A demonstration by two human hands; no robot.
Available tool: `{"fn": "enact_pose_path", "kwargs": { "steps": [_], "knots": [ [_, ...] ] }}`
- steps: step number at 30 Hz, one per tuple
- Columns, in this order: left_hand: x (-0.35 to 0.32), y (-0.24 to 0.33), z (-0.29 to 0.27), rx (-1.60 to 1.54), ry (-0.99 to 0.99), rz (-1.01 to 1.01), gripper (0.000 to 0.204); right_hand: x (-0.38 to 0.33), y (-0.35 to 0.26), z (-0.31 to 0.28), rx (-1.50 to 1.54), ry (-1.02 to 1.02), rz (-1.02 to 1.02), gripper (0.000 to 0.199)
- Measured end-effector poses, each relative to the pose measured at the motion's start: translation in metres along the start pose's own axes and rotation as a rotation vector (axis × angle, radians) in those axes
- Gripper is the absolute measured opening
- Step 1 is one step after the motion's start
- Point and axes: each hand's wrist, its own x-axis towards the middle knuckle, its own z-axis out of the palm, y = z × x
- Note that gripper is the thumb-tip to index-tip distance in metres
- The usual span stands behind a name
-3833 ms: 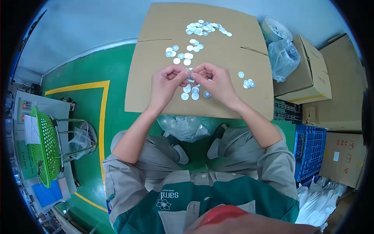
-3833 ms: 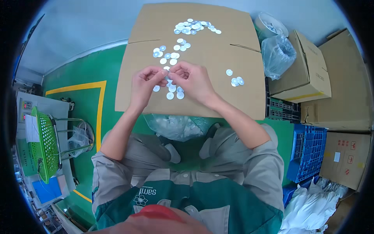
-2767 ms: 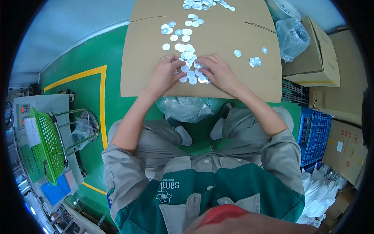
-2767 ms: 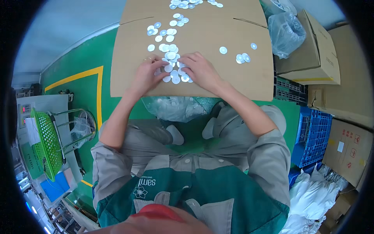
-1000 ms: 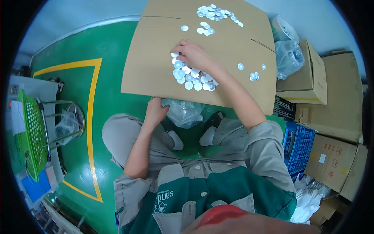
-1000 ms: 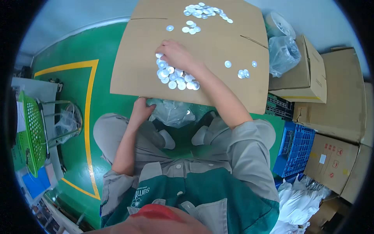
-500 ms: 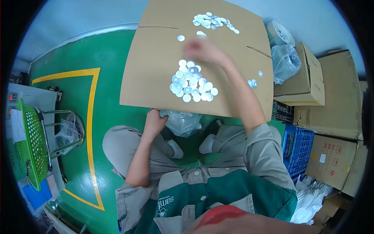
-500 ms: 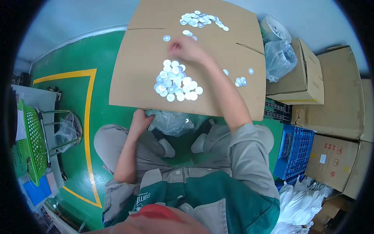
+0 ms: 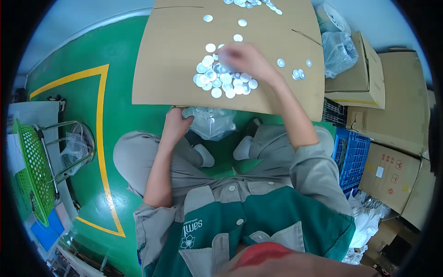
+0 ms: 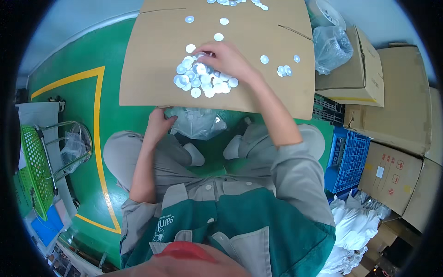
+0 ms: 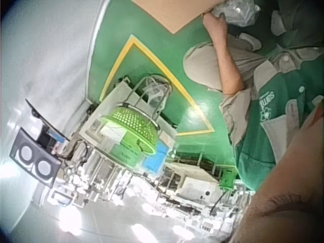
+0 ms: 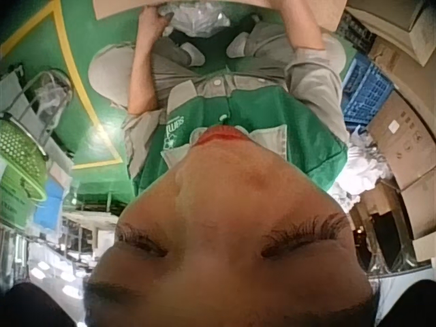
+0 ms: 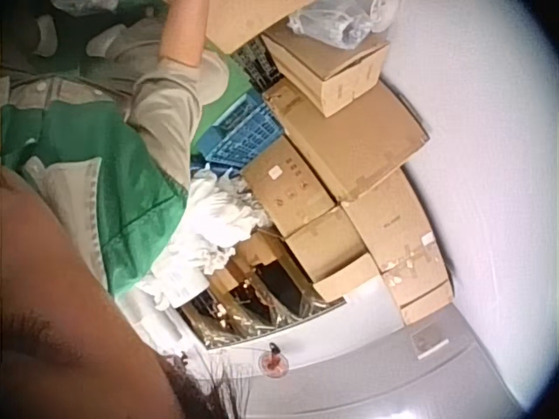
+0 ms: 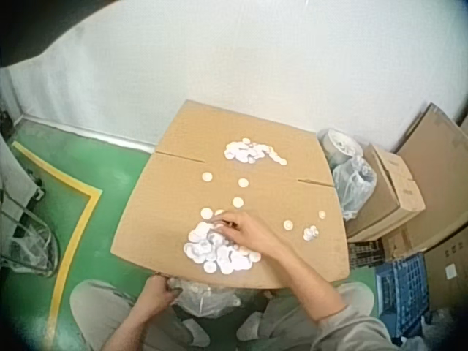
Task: Sorting and inspecting small circular plastic parts and placing them into a plastic bag.
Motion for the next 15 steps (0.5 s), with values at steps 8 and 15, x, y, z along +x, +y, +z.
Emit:
{"fn": "enact_pose_path", "kwargs": {
  "steps": [8, 15],
  "knots": [
    [-0.010, 0.014, -0.001, -0.134, -0.121, 0.010, 0.058, -0.086, 0.000, 0.048, -0.252, 0.516, 0.140, 0.017],
    [-0.016, 0.017, -0.003, -0.248, -0.128, 0.048, 0.068, -0.093, -0.028, 0.093, -0.263, 0.428, -0.055, 0.028]
  ]
}}
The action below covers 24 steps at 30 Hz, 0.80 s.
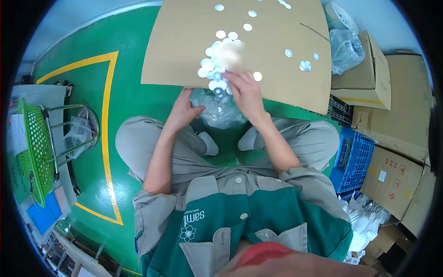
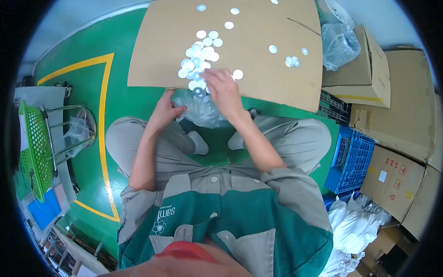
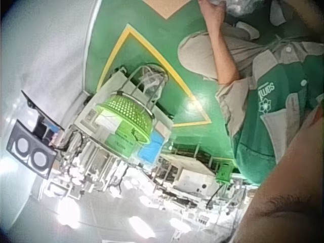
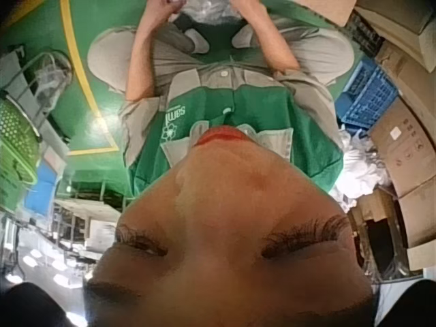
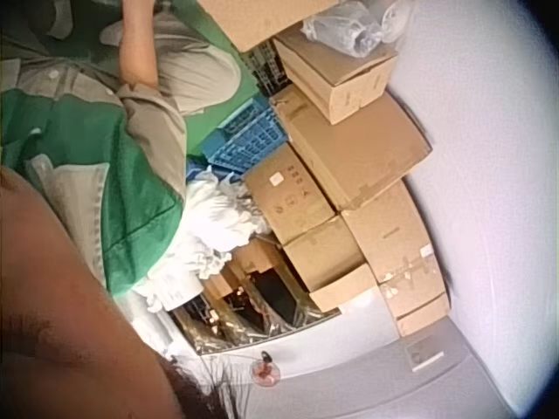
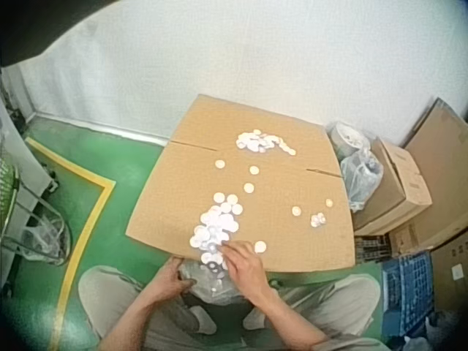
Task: Sorting and inspecting small circular plastic parts and placing them into a plastic bag.
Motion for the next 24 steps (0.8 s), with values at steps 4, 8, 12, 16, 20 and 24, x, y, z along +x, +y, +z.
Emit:
{"fn": "enact_pose_path", "kwargs": {
  "steps": [4, 8, 12, 16, 20, 24],
  "knots": [
    [-0.002, -0.001, -0.002, -0.074, -0.010, 0.007, 0.070, -0.022, -0.023, 0.004, 0.037, -0.107, -0.072, 0.029],
    [-0.003, 0.002, -0.002, -0.095, -0.019, -0.009, 0.069, -0.043, -0.030, 0.005, 0.014, -0.299, -0.066, 0.029],
    [-0.004, 0.006, -0.002, -0.082, -0.016, -0.020, 0.064, -0.053, -0.028, -0.007, 0.056, -0.240, -0.030, 0.028],
    [-0.001, -0.011, -0.001, 0.087, 0.085, 0.038, 0.065, -0.064, -0.018, -0.033, -0.320, -0.758, 0.131, 0.028],
    [-0.004, -0.009, 0.000, 0.065, 0.057, 0.033, 0.071, -0.054, -0.011, -0.056, -0.072, -0.205, 0.115, 0.028],
    [-0.002, -0.009, 0.004, 0.097, 0.013, 0.060, 0.082, -0.024, 0.002, -0.048, -0.244, 0.088, 0.237, 0.029]
  ]
}}
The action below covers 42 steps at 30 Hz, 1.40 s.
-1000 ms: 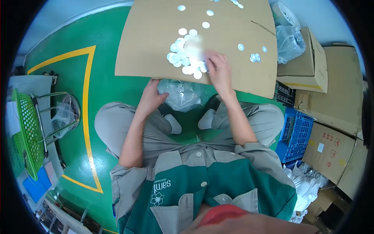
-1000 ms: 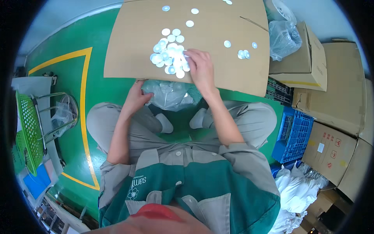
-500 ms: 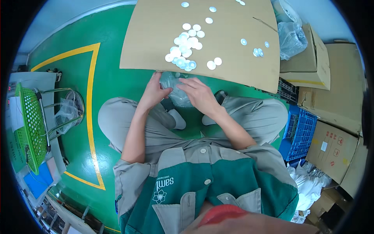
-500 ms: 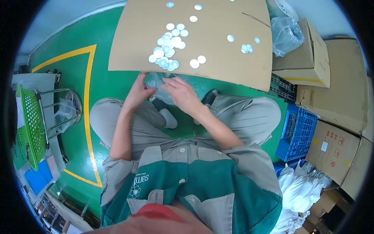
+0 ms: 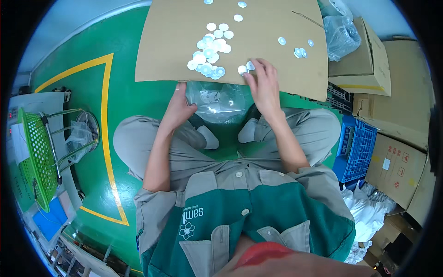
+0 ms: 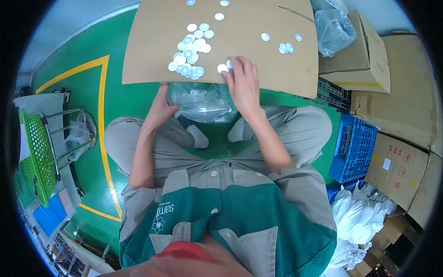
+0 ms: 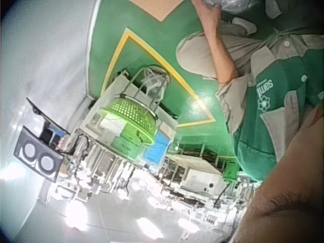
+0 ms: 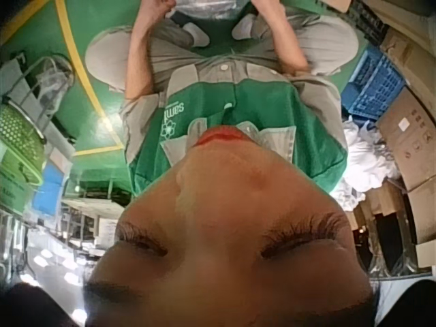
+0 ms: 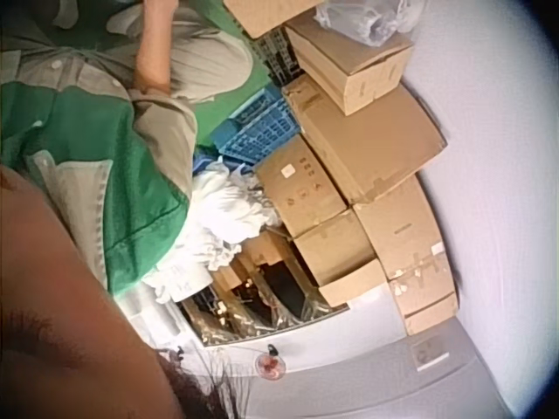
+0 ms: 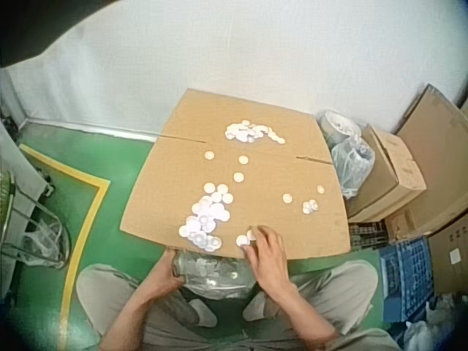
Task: Sorting and inspecting small circular plastic parts and placing them into a plastic bag.
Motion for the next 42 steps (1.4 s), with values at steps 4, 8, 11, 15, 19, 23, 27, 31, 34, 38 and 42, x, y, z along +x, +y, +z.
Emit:
{"fn": "enact_pose_path", "kwargs": {
  "steps": [4, 8, 11, 15, 19, 23, 27, 31, 34, 38, 42],
  "knots": [
    [-0.001, 0.006, -0.002, 0.007, 0.008, -0.009, 0.084, -0.022, -0.012, 0.021, 0.072, -0.167, -0.197, 0.024],
    [-0.003, 0.014, -0.008, -0.023, 0.000, -0.071, 0.081, -0.002, -0.028, 0.034, 0.225, -0.127, -0.243, 0.022],
    [-0.002, 0.016, -0.006, -0.109, -0.018, -0.095, 0.078, 0.055, -0.031, 0.061, 0.138, 0.057, -0.258, 0.026],
    [0.004, 0.001, -0.005, -0.107, -0.033, -0.099, 0.072, 0.037, -0.038, 0.073, 0.060, -0.230, -0.404, 0.030],
    [-0.002, 0.003, -0.009, -0.160, -0.009, -0.099, 0.068, 0.000, -0.045, 0.050, 0.099, -0.351, -0.450, 0.030],
    [-0.002, 0.005, -0.009, -0.199, -0.015, -0.115, 0.067, 0.022, -0.040, 0.034, 0.252, -0.382, -0.428, 0.021],
    [0.001, 0.011, -0.007, -0.200, -0.024, -0.111, 0.069, 0.091, 0.001, 0.072, 0.189, -0.009, -0.096, 0.023],
    [0.000, 0.009, -0.006, -0.152, -0.016, -0.129, 0.070, 0.108, -0.010, 0.103, 0.148, -0.025, -0.140, 0.034],
    [0.001, 0.008, -0.008, -0.159, -0.014, -0.098, 0.067, 0.077, -0.033, 0.113, 0.226, -0.138, -0.357, 0.034],
    [0.000, -0.003, -0.010, -0.183, -0.042, -0.132, 0.064, 0.036, -0.057, 0.099, 0.235, -0.226, -0.520, 0.028],
    [-0.003, -0.004, -0.011, -0.190, 0.039, -0.061, 0.065, -0.005, -0.049, 0.067, 0.216, -0.297, -0.520, 0.022]
  ]
}}
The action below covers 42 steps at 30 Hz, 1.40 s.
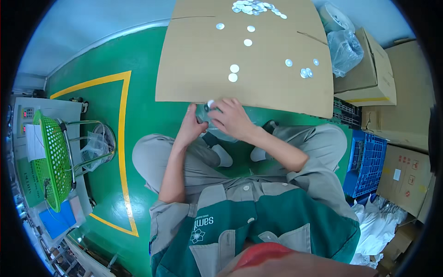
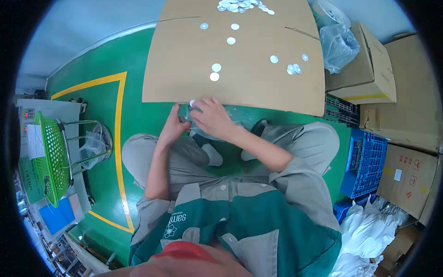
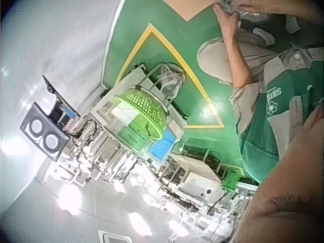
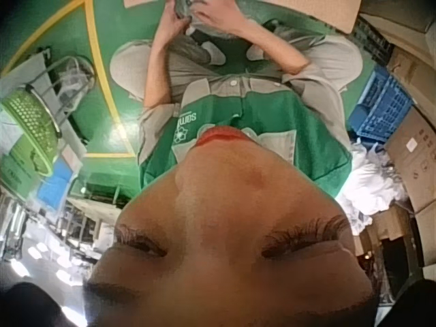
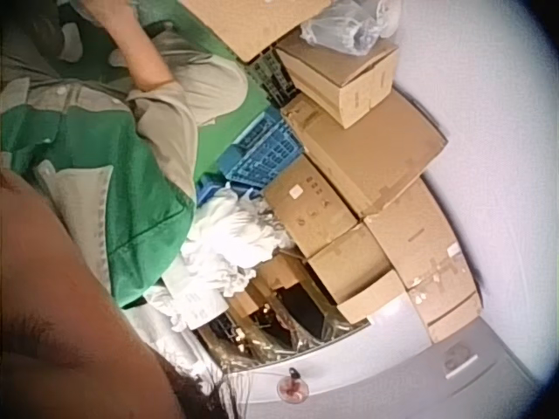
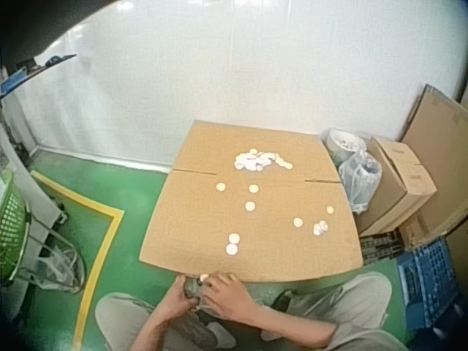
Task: Sorting and inspecting small circular plastic parts and placing them into a plastic bag.
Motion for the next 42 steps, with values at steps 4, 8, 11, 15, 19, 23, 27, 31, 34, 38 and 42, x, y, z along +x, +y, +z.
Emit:
{"fn": "enact_pose_path", "kwargs": {
  "steps": [4, 8, 11, 15, 19, 23, 27, 31, 34, 38, 42],
  "knots": [
    [-0.004, 0.007, -0.002, 0.086, -0.002, 0.068, 0.074, 0.013, 0.039, -0.032, -0.098, 0.107, -0.001, 0.019],
    [0.004, 0.009, 0.005, 0.082, -0.020, 0.074, 0.078, 0.071, 0.145, -0.068, -0.166, 0.491, 0.264, 0.022],
    [0.005, -0.001, 0.005, -0.016, -0.039, 0.068, 0.080, 0.082, 0.170, -0.057, -0.278, 0.270, 0.215, 0.021],
    [-0.006, -0.007, -0.006, -0.036, -0.023, 0.020, 0.078, 0.120, 0.164, -0.067, -0.122, 0.003, 0.266, 0.028],
    [0.011, 0.005, 0.004, 0.017, -0.062, -0.027, 0.062, 0.180, 0.264, -0.100, -0.359, 0.303, 0.424, 0.040],
    [0.019, 0.013, 0.002, 0.037, -0.068, -0.125, 0.045, 0.189, 0.276, -0.098, -0.324, -0.096, 0.276, 0.038],
    [0.012, 0.003, -0.010, 0.054, -0.048, -0.110, 0.041, 0.168, 0.221, -0.118, 0.020, -0.141, 0.312, 0.029],
    [0.026, 0.005, -0.009, 0.116, -0.205, -0.214, 0.040, 0.160, 0.300, -0.149, -0.389, 0.328, 0.470, 0.036],
    [0.028, -0.002, -0.004, 0.074, -0.133, -0.130, 0.037, 0.147, 0.321, -0.126, -0.313, 0.139, 0.298, 0.039],
    [0.021, 0.012, -0.009, 0.066, -0.109, -0.177, 0.034, 0.126, 0.224, -0.099, -0.087, -0.009, 0.205, 0.027],
    [0.018, 0.009, -0.009, 0.078, -0.123, -0.200, 0.033, 0.091, 0.166, -0.099, -0.002, 0.019, 0.256, 0.032]
  ]
}}
